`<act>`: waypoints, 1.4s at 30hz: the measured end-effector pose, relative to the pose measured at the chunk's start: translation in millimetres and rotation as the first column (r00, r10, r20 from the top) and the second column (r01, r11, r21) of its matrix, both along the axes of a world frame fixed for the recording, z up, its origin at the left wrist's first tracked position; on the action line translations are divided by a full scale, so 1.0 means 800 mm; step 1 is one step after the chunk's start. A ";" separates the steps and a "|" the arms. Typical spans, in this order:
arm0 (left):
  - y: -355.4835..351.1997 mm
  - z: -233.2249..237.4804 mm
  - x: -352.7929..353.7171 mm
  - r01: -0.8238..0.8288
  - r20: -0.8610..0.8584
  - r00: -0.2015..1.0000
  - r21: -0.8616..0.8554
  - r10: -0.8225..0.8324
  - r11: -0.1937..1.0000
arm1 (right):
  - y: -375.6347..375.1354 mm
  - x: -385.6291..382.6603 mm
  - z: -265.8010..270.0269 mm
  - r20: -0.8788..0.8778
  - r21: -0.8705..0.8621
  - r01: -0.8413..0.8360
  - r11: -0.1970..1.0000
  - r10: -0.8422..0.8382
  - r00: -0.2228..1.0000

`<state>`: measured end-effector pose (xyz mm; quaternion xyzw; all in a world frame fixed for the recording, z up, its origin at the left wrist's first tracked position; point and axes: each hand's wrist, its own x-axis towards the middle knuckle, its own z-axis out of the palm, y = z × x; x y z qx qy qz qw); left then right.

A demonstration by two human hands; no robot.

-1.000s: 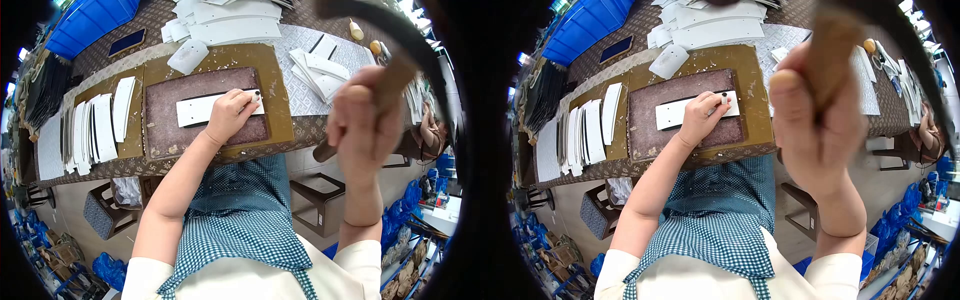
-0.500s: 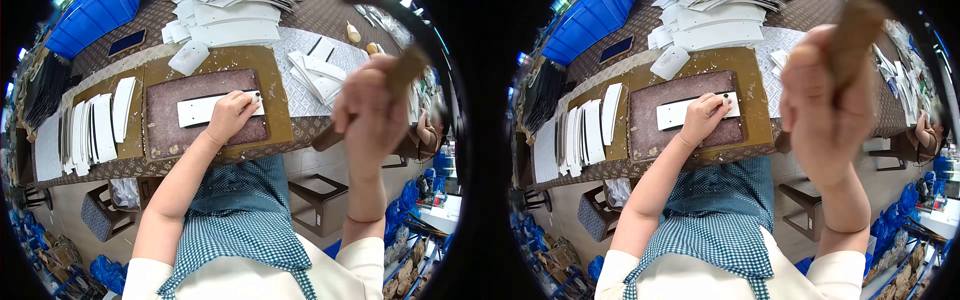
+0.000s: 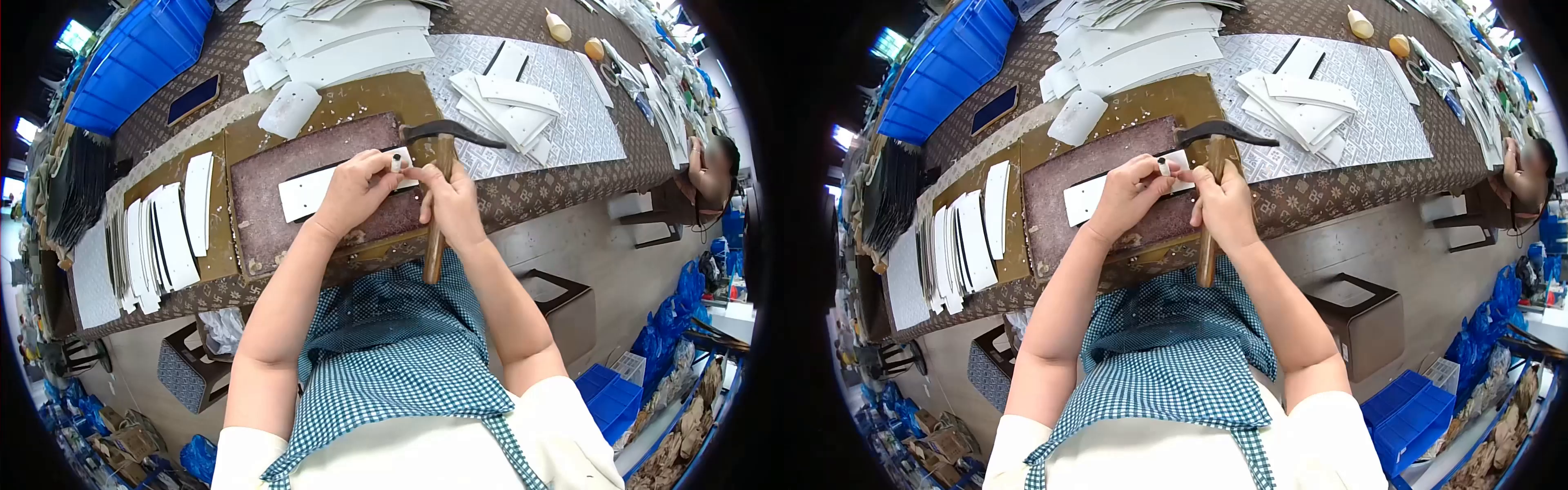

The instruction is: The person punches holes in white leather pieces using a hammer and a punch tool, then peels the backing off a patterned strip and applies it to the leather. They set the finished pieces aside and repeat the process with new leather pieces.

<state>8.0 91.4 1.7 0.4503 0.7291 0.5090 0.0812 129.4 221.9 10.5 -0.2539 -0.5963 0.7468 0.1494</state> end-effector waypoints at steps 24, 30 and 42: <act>-0.081 0.083 -0.005 -0.322 -0.318 0.941 -0.751 0.111 0.576 | 0.023 0.022 -0.033 -0.066 0.010 0.222 0.975 -0.221 0.973; -0.075 0.089 -0.059 -0.036 0.381 0.903 -0.391 0.198 0.920 | 0.021 0.019 -0.039 -0.080 -0.053 0.276 0.960 -0.280 0.957; 0.172 0.134 -0.054 0.007 0.606 0.793 0.101 -0.067 0.995 | 0.022 0.021 -0.048 -0.090 -0.039 0.244 0.969 -0.247 0.965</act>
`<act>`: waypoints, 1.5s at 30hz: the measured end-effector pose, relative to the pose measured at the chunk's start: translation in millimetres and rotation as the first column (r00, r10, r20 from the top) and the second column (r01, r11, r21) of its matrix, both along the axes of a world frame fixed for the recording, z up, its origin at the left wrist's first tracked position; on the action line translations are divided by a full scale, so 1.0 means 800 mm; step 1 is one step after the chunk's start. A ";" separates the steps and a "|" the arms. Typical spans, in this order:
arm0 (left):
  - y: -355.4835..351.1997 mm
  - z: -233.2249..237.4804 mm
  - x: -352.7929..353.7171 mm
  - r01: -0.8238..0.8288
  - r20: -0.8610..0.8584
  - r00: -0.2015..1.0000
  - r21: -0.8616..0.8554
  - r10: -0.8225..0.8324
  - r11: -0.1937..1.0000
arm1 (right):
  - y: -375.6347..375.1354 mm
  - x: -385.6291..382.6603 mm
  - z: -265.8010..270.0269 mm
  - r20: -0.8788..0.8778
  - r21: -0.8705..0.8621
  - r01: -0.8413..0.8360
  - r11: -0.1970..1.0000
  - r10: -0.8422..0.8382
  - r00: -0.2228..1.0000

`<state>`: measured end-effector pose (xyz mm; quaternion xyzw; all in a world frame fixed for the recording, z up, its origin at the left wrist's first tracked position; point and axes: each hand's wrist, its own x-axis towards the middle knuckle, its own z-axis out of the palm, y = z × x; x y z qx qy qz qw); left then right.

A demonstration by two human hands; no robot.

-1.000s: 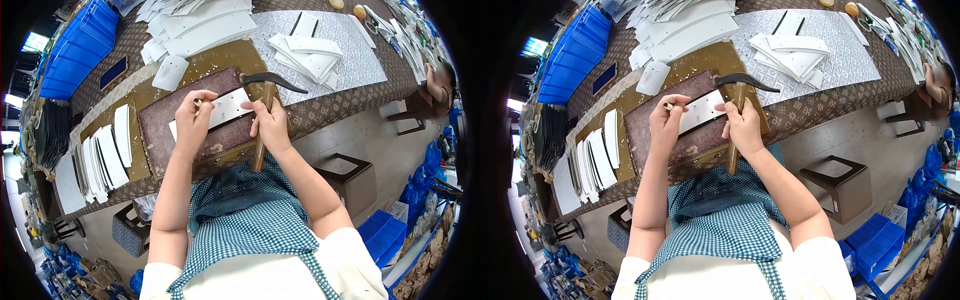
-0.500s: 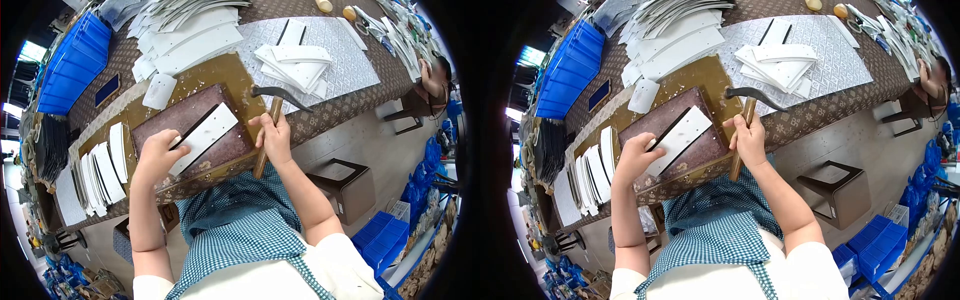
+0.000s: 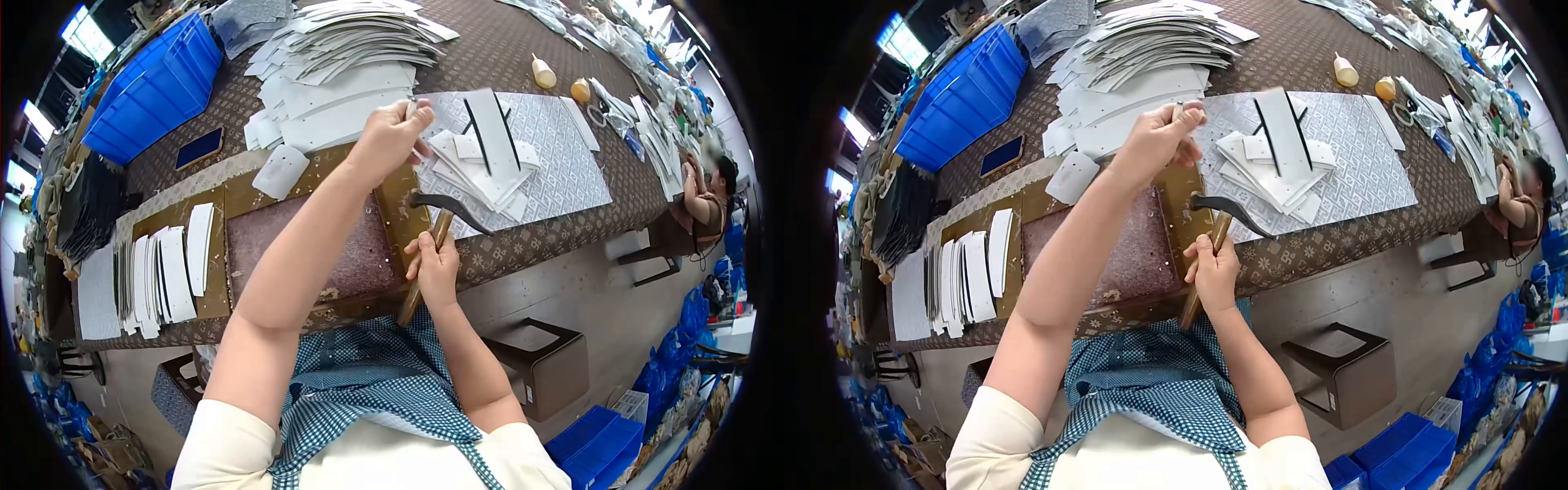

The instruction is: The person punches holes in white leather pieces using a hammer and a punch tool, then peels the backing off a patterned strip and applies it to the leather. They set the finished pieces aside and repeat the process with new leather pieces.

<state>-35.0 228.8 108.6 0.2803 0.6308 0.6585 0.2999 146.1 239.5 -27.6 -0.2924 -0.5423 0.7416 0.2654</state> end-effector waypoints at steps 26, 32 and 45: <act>-0.467 -0.143 -0.110 -0.742 -0.756 0.654 -0.651 -0.042 0.160 | 0.009 -0.002 -0.017 0.146 0.190 -0.037 0.981 0.009 0.989; -0.441 -0.141 -0.145 -0.788 -0.799 0.601 -0.596 -0.020 0.152 | 0.010 -0.011 -0.035 0.175 0.360 -0.027 0.933 -0.039 0.984; -0.440 -0.095 -0.140 -0.859 -0.866 0.478 -0.427 0.145 0.284 | 0.013 -0.005 -0.034 0.136 0.418 -0.033 0.908 -0.027 0.990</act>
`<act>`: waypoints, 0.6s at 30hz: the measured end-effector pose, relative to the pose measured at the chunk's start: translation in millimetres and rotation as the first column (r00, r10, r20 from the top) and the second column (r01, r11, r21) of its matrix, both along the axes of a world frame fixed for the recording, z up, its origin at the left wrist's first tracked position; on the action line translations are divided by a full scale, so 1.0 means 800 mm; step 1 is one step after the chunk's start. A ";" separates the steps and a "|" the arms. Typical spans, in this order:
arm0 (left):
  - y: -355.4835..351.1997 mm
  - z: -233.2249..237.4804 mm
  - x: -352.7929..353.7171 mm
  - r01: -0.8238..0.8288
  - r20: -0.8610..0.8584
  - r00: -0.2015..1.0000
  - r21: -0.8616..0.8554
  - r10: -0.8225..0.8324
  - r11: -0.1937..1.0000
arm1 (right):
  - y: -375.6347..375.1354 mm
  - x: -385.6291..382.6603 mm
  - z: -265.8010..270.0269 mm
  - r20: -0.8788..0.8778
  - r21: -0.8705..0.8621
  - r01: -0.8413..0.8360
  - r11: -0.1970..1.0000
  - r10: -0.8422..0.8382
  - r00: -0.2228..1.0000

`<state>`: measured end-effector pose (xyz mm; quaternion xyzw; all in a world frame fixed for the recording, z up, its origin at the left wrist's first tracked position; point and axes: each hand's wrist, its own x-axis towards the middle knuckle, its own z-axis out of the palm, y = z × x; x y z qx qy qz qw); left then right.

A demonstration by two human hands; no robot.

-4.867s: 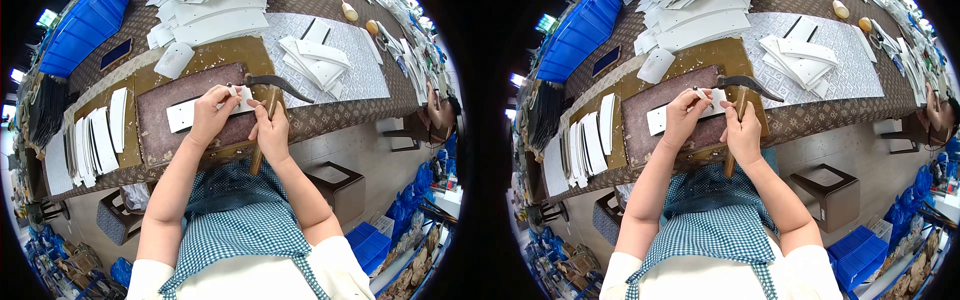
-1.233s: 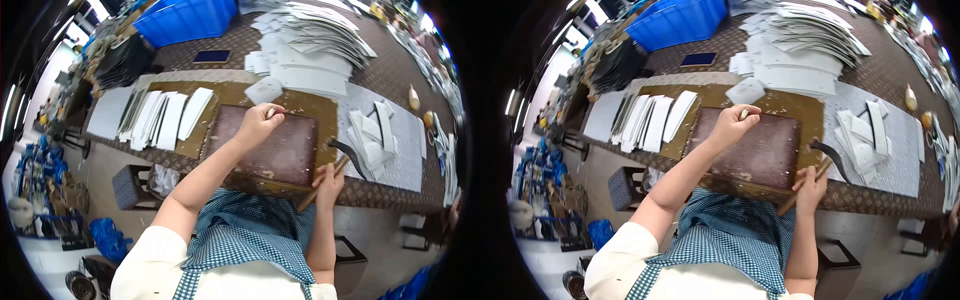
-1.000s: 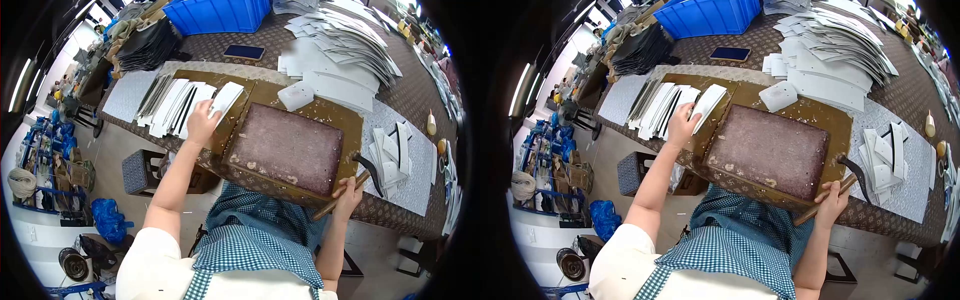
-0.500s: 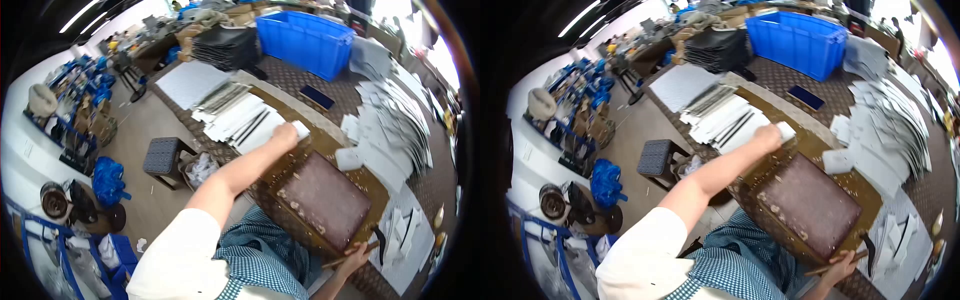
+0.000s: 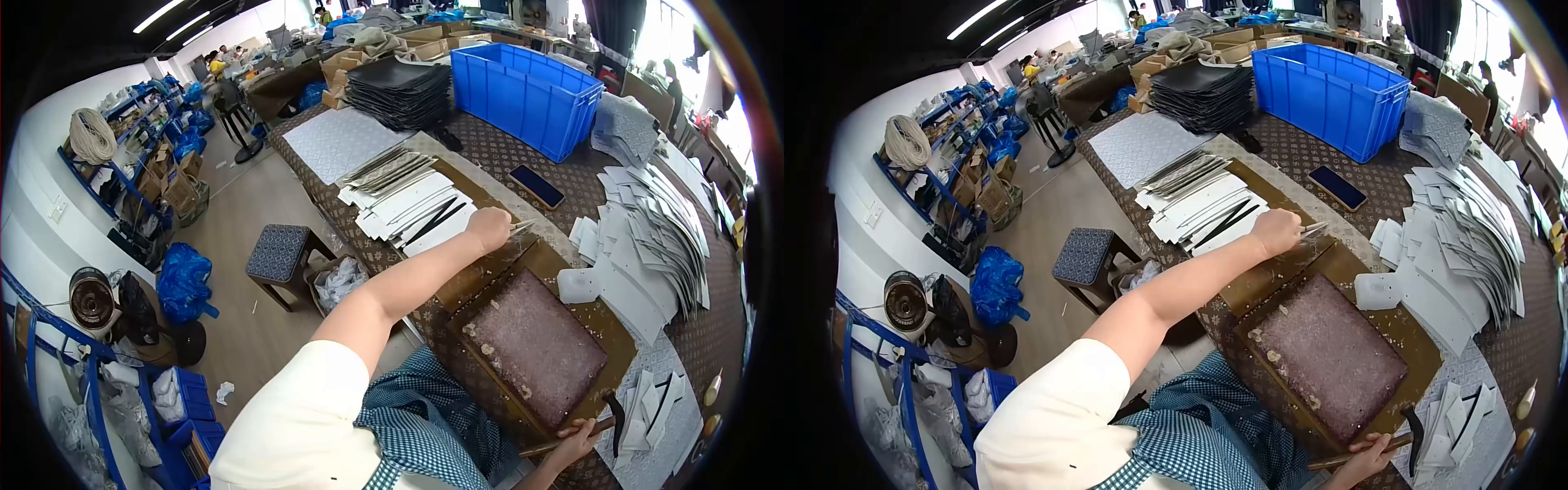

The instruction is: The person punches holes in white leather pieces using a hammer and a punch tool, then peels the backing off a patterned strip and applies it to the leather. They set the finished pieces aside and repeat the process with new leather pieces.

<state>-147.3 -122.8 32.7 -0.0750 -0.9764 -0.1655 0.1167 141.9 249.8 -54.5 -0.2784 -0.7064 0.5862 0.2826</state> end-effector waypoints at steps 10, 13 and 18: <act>0.155 0.013 0.145 0.673 -0.097 0.732 -0.045 -0.674 0.738 | -0.013 -0.002 0.019 0.036 -0.111 0.066 0.992 -0.062 0.997; 0.157 0.022 0.176 0.737 -0.186 0.659 0.348 -0.728 0.579 | -0.020 0.000 0.032 0.032 -0.190 0.044 0.981 -0.038 0.999; 0.129 0.109 0.219 0.566 -0.037 0.668 0.673 -0.743 0.476 | -0.018 -0.009 0.050 0.037 -0.250 0.000 0.968 0.010 0.999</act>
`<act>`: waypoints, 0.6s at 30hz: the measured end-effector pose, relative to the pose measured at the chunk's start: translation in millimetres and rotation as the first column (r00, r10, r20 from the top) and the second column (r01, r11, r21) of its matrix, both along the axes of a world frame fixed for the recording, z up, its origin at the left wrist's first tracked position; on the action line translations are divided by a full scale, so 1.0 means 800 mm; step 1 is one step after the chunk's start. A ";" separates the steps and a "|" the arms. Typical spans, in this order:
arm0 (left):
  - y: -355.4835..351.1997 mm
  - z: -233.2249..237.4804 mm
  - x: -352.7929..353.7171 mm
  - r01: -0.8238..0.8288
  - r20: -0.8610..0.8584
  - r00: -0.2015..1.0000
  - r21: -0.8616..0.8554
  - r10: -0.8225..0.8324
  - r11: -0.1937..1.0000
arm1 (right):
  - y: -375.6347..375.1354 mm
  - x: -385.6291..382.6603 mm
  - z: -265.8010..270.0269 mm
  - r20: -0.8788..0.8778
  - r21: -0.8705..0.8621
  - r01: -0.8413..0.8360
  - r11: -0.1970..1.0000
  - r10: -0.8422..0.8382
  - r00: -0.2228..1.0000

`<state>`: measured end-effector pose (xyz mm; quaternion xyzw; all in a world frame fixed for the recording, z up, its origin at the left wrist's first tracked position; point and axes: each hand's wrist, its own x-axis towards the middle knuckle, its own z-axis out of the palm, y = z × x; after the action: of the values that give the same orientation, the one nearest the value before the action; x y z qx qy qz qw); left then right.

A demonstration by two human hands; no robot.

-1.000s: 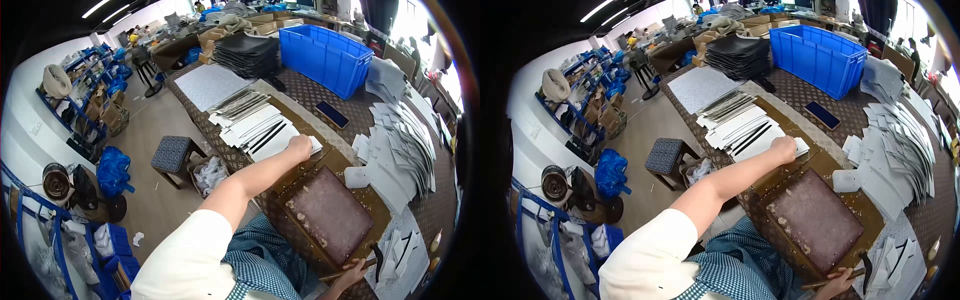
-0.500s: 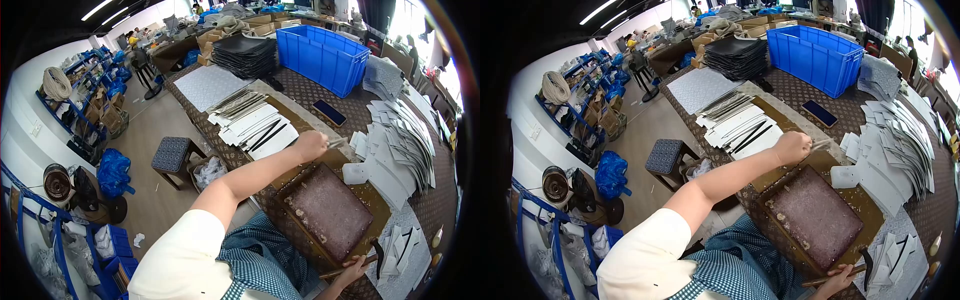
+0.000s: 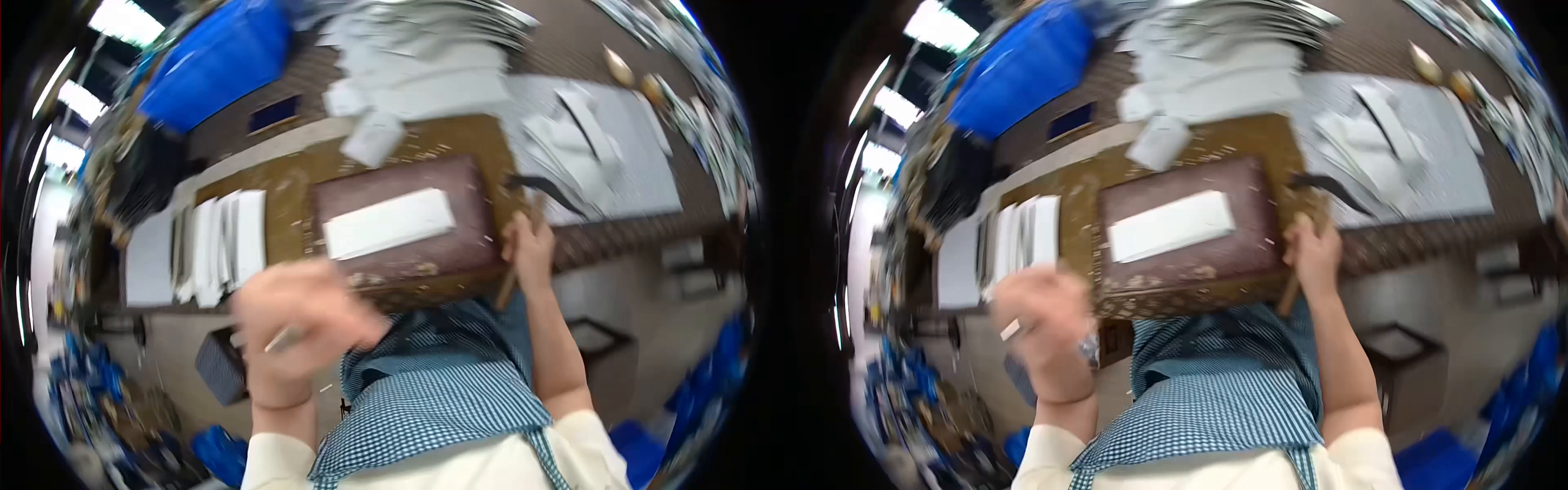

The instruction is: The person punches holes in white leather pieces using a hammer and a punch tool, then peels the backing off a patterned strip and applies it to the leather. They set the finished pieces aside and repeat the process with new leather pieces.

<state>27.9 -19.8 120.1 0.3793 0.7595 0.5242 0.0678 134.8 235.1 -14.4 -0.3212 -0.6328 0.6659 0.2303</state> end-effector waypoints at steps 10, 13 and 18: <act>0.029 0.052 0.066 0.626 -0.074 0.778 0.010 -0.624 0.780 | 0.001 0.012 -0.010 -0.142 -0.068 0.037 0.997 -0.046 0.989; 0.033 0.055 0.075 0.702 -0.097 0.711 0.038 -0.696 0.711 | -0.001 0.013 -0.009 -0.140 -0.050 0.026 0.998 -0.032 0.990; 0.035 0.057 0.083 0.760 -0.136 0.650 0.083 -0.748 0.645 | -0.001 0.010 -0.013 -0.152 -0.067 0.026 0.997 -0.036 0.988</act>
<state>94.5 7.9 165.7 0.6874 0.4984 0.4801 0.2205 143.2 234.6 -24.5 -0.2862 -0.5862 0.7051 0.2780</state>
